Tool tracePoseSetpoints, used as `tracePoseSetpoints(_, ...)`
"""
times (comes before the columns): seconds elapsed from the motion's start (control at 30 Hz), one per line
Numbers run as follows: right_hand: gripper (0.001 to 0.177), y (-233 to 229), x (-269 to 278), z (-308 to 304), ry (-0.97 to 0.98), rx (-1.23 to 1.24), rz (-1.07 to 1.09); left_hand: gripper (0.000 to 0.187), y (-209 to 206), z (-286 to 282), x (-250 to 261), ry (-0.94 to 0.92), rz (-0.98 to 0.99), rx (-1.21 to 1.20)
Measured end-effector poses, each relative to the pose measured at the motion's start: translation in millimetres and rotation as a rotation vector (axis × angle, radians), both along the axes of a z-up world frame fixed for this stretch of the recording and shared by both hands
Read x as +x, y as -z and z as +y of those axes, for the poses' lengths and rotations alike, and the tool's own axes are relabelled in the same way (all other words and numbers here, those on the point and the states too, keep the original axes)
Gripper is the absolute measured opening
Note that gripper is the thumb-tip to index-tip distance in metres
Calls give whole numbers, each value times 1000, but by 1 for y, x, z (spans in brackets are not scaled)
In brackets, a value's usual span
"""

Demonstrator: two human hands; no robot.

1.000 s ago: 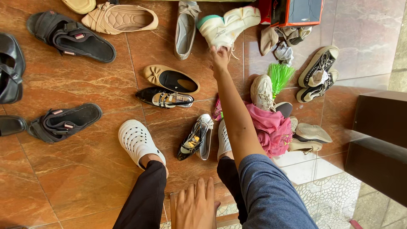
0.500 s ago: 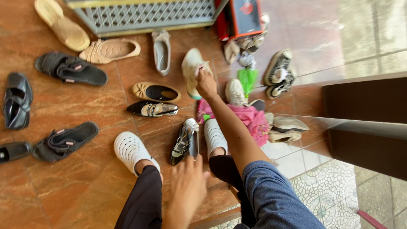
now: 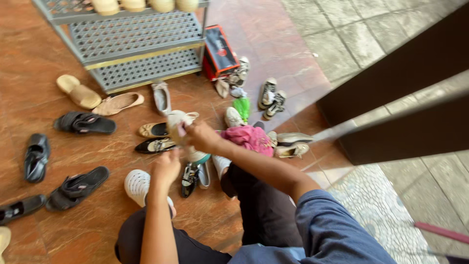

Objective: The person sits on the floor and cleans several pairs of shoes using a pink cloth. They wipe the uppers and soles of white sneakers and dark shoes, then place some on a nearby shoe rack.

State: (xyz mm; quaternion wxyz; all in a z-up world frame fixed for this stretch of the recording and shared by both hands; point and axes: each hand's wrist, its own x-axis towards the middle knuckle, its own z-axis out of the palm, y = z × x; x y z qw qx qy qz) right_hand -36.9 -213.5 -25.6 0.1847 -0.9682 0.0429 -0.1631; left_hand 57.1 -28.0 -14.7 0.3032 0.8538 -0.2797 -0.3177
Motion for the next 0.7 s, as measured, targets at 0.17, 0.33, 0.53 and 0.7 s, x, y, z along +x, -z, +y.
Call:
tracePoseSetpoints(0.17, 49, -24, -51, 82, 85, 100, -133, 76, -14, 4, -23, -129, 453, 46)
tracePoseSetpoints(0.33, 24, -36, -94, 113, -13, 56, -174, 47, 9, 20, -24, -78, 177, -109)
tracePoseSetpoints(0.53, 23, -53, -105, 116, -165, 186, -358, 19, 24, 50, -50, -148, -472, -380)
tracePoseSetpoints(0.7, 30, -48, -94, 112, 141, 555, -227, 23, 13, 62, -63, -204, -651, -452)
